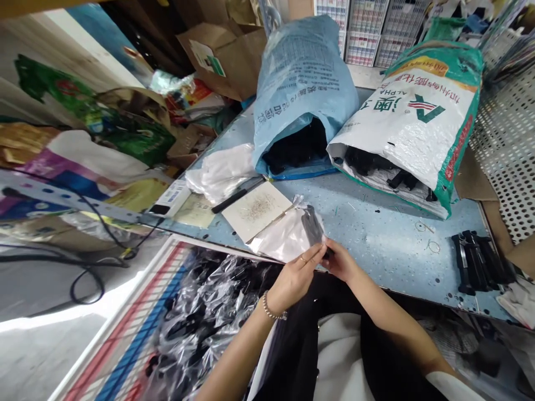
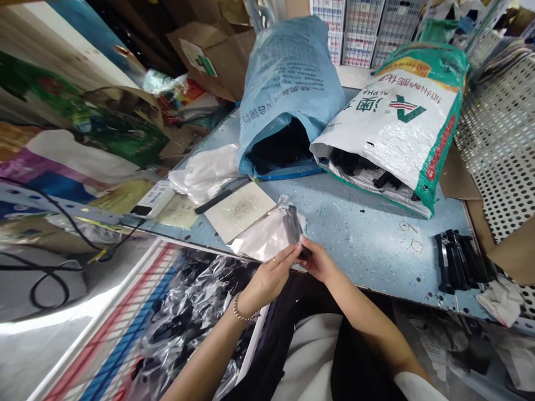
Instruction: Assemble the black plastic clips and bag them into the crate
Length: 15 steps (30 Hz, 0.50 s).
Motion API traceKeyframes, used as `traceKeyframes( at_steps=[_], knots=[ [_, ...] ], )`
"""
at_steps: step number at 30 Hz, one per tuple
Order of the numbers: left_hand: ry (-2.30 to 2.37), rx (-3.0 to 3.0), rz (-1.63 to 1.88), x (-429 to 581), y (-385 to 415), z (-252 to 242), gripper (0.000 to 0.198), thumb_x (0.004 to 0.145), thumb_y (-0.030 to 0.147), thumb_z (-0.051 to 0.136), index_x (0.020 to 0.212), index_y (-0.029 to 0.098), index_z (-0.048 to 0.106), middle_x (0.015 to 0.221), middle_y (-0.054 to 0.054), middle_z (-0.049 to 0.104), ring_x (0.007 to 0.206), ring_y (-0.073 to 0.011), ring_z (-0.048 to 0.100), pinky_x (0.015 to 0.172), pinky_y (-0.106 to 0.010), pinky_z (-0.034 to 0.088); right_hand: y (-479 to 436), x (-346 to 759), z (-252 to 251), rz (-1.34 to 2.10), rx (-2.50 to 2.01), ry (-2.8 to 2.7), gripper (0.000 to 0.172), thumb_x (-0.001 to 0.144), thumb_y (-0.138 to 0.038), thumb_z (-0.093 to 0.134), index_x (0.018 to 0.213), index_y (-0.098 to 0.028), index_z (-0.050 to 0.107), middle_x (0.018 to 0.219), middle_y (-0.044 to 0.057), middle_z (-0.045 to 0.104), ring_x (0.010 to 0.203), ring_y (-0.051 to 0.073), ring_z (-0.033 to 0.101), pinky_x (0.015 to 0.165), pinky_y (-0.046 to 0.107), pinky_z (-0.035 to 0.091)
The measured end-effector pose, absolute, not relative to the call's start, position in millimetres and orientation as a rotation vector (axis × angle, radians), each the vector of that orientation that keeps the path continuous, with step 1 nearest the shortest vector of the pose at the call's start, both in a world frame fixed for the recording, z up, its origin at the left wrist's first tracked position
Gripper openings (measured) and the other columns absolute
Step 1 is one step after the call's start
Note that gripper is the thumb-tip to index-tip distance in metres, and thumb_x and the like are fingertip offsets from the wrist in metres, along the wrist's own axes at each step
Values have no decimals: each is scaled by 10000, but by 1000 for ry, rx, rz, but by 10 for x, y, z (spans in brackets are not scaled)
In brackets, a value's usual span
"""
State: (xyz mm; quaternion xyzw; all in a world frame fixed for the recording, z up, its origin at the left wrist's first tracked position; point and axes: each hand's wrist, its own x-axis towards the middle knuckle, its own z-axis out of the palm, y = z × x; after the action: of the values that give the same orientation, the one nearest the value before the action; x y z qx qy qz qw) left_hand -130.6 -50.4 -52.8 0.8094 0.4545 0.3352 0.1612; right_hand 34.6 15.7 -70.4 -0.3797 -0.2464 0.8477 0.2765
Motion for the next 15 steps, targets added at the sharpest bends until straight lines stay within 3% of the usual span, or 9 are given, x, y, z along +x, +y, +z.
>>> traceKeyframes(
  at_steps=[2,4,5,9,13,15],
  knots=[
    [1288,2263,1004,-1134,-546,-519,745,890,2,381,1582,228,225,1502,-159,466,1394,-235,479,1110,-411,493,38,412,-597,1962,-1102,-1082,288,774,-380,777,964,-213,638,963,34,649,907,179,641,764,298,592],
    [1305,2217,1081,-1045,-596,-471,712,893,28,431,1561,217,274,1442,-171,509,1357,-241,516,1081,-418,518,-88,517,-482,1805,-1076,-1428,448,745,-318,803,1155,-243,641,1214,59,618,1170,232,580,999,384,518],
    [1330,2199,1123,-1037,-640,-414,671,906,49,452,1540,220,315,1403,-164,539,1327,-234,541,1066,-411,530,-133,578,-429,1823,-1032,-1519,520,767,-314,790,1252,-261,609,1296,64,595,1215,239,564,1046,406,485],
    [1569,2052,1103,-1303,-995,-61,459,964,205,523,1419,244,483,1260,-99,643,1185,-194,628,1028,-356,545,-143,773,-314,2162,-874,-1513,593,882,-386,700,1432,-317,492,1369,64,607,1143,227,638,1029,428,499],
    [2048,1673,784,-2166,-1419,-108,362,917,305,585,1273,251,629,1214,-81,680,1115,-243,658,1017,-400,531,-40,842,-352,2156,-988,-1527,456,887,-452,691,1306,-286,625,1284,88,673,1073,237,662,999,445,514],
    [2341,1322,573,-2749,-1503,-367,302,825,267,658,1120,210,695,1069,-90,720,1020,-278,683,960,-409,538,-2,856,-406,2063,-1093,-1490,427,863,-490,708,1224,-263,672,1200,94,706,1023,235,666,975,443,520]
  ],
)
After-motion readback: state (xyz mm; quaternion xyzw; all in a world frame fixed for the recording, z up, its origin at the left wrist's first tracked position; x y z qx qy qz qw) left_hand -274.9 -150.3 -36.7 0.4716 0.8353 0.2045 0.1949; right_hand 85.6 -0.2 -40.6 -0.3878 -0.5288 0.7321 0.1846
